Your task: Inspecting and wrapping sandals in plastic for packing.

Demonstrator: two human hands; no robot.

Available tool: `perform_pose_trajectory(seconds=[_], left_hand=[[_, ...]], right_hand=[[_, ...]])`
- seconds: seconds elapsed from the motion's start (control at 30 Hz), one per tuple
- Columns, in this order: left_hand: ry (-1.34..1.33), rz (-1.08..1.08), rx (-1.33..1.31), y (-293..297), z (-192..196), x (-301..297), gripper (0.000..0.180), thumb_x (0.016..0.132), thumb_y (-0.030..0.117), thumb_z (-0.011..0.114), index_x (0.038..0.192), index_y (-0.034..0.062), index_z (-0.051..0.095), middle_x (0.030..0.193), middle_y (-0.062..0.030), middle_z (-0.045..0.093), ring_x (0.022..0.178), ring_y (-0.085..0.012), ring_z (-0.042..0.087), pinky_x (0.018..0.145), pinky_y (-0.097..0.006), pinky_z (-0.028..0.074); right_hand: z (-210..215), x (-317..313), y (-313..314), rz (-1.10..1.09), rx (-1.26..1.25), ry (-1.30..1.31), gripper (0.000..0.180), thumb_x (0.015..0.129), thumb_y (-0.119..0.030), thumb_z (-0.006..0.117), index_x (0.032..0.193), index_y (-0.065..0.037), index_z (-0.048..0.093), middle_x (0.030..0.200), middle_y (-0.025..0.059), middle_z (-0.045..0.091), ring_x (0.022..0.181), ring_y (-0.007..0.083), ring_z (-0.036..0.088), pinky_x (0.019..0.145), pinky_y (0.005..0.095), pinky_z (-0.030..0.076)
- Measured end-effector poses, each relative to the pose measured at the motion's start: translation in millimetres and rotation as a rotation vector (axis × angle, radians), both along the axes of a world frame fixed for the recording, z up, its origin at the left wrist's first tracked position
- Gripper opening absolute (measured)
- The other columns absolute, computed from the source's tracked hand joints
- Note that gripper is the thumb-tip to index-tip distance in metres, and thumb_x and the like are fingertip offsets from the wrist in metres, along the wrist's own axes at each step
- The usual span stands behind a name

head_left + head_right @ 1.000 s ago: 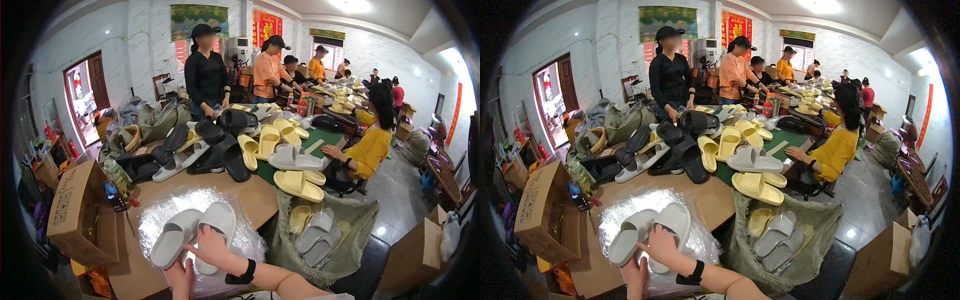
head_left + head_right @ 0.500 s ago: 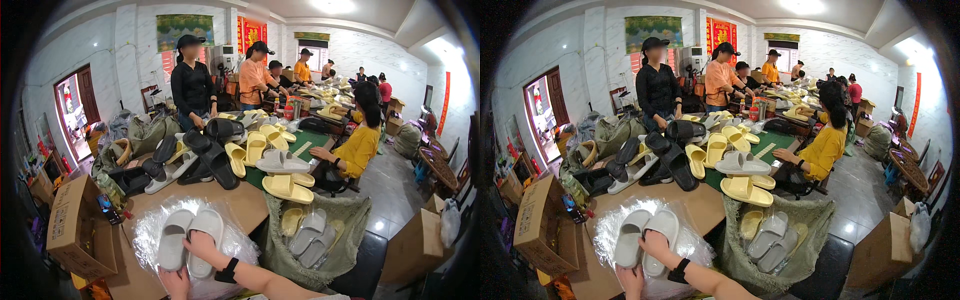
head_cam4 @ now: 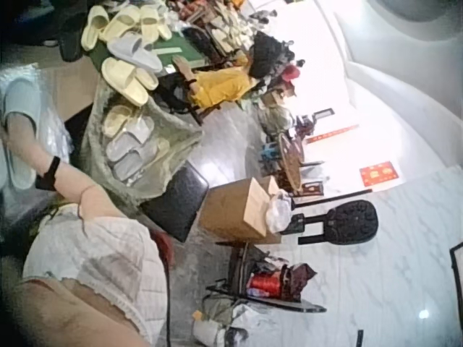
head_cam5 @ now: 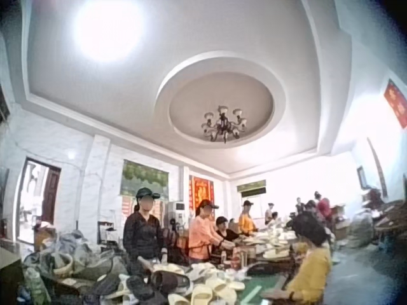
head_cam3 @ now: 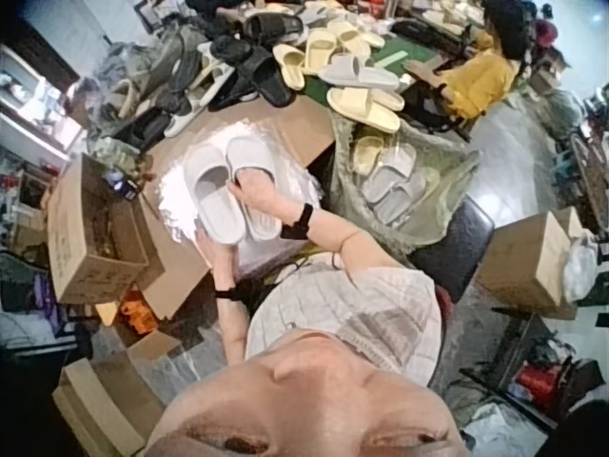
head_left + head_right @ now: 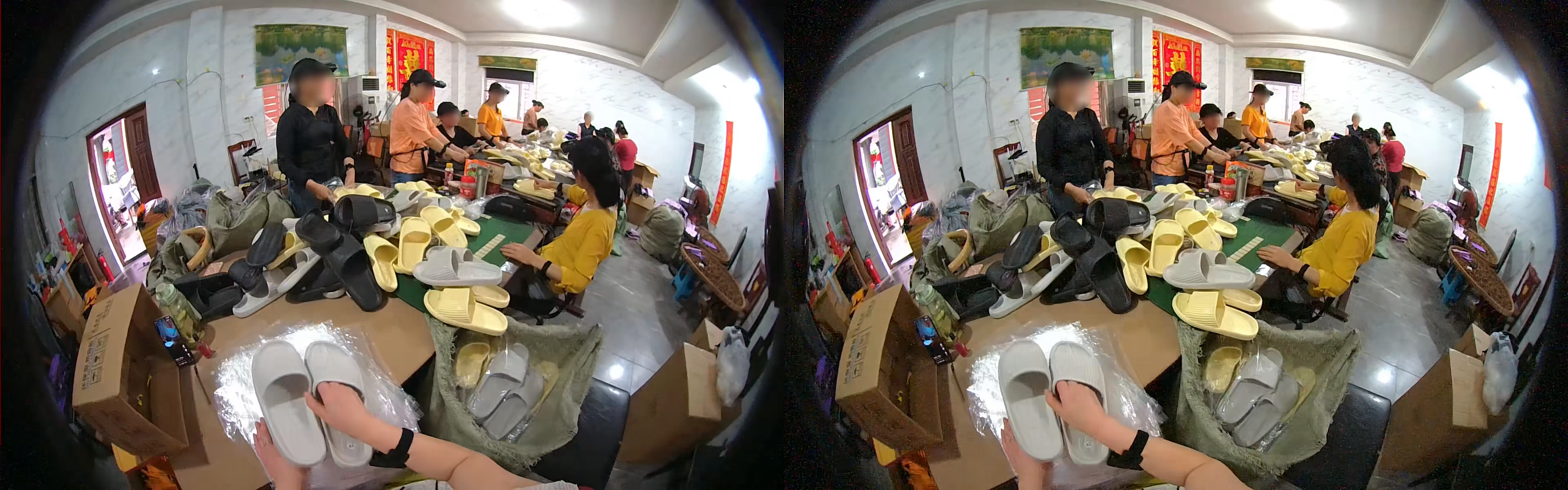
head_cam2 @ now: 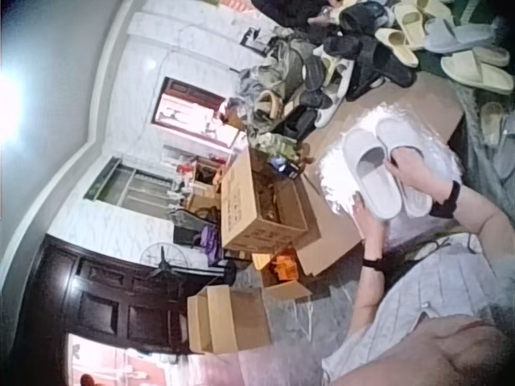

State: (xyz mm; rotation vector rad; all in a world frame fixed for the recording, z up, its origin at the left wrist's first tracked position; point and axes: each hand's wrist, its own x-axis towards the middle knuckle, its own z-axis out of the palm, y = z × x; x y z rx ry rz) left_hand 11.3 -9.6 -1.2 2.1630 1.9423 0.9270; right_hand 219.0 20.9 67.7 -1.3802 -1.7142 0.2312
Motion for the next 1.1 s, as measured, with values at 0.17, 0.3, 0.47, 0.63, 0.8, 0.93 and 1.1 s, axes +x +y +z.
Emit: perform_pose_trajectory(seconds=[0.17, 0.3, 0.47, 0.63, 0.8, 0.93, 1.1], left_hand=[[0.125, -0.085, 0.066, 15.1, -31.8, -19.5, 0.083, 0.076, 0.046, 0.073, 0.138, -0.0030, 0.051, 0.147, -0.0259, 0.044, 0.143, -0.0399, 0.035, 0.117, -0.051, 0.026], [0.113, -0.098, 0.032, 9.0, -12.6, -7.4, 0.080, 0.077, 0.046, 0.071, 0.137, -0.0021, 0.053, 0.148, -0.0250, 0.043, 0.143, -0.0402, 0.034, 0.117, -0.051, 0.025], [0.150, -0.085, 0.110, 4.3, -16.9, -11.7, 0.084, 0.073, 0.047, 0.073, 0.136, -0.0050, 0.052, 0.149, -0.0248, 0.042, 0.143, -0.0401, 0.033, 0.118, -0.051, 0.024], [-0.005, -0.067, 0.018, 9.3, -24.9, -15.7, 0.067, 0.085, 0.032, 0.065, 0.137, -0.0062, 0.049, 0.149, -0.0238, 0.042, 0.144, -0.0398, 0.033, 0.118, -0.052, 0.024], [0.151, -0.078, 0.038, 5.9, -12.2, -7.6, 0.058, 0.088, 0.025, 0.061, 0.136, -0.0059, 0.050, 0.149, -0.0232, 0.043, 0.143, -0.0388, 0.035, 0.118, -0.052, 0.025], [0.192, -0.073, 0.085, 9.1, -22.5, -14.0, 0.063, 0.087, 0.030, 0.063, 0.137, -0.0044, 0.050, 0.149, -0.0217, 0.043, 0.144, -0.0368, 0.034, 0.118, -0.050, 0.026], [0.123, -0.079, 0.060, 10.1, -23.5, -14.4, 0.066, 0.084, 0.036, 0.067, 0.136, -0.0020, 0.054, 0.148, -0.0222, 0.044, 0.144, -0.0377, 0.034, 0.117, -0.050, 0.026]], right_hand=[[-21.0, -11.7, -10.0, 0.063, -0.195, -0.206, 0.055, 0.093, -0.053, 0.058, 0.092, 0.001, 0.062, 0.075, 0.0190, 0.066, 0.070, 0.0387, 0.066, 0.064, 0.0480, 0.053], [-38.6, -11.0, 2.1, 0.026, -0.254, -0.185, 0.053, 0.093, -0.052, 0.058, 0.089, 0.000, 0.063, 0.073, 0.0180, 0.066, 0.068, 0.0386, 0.065, 0.063, 0.0483, 0.053], [-40.3, -6.1, 0.3, 0.058, -0.162, -0.108, 0.039, 0.094, -0.041, 0.059, 0.090, -0.002, 0.063, 0.069, 0.0177, 0.065, 0.065, 0.0375, 0.065, 0.060, 0.0485, 0.053], [-28.3, 1.7, -13.7, 0.144, -0.269, -0.052, 0.038, 0.094, -0.039, 0.059, 0.091, -0.002, 0.062, 0.074, 0.0186, 0.065, 0.070, 0.0395, 0.065, 0.065, 0.0495, 0.052], [-18.5, 21.6, -16.2, 0.295, -0.341, -0.085, 0.036, 0.095, -0.035, 0.059, 0.100, 0.001, 0.059, 0.086, 0.0230, 0.066, 0.083, 0.0413, 0.064, 0.076, 0.0489, 0.051], [-30.8, 30.6, -19.8, 0.467, -0.259, -0.202, 0.043, 0.094, -0.029, 0.061, 0.117, 0.006, 0.054, 0.110, 0.0257, 0.059, 0.101, 0.0436, 0.058, 0.085, 0.0493, 0.048], [-39.5, 2.7, -43.3, 0.251, -0.139, -0.355, 0.049, 0.094, -0.033, 0.060, 0.121, 0.007, 0.054, 0.118, 0.0229, 0.051, 0.107, 0.0407, 0.052, 0.088, 0.0502, 0.048]])
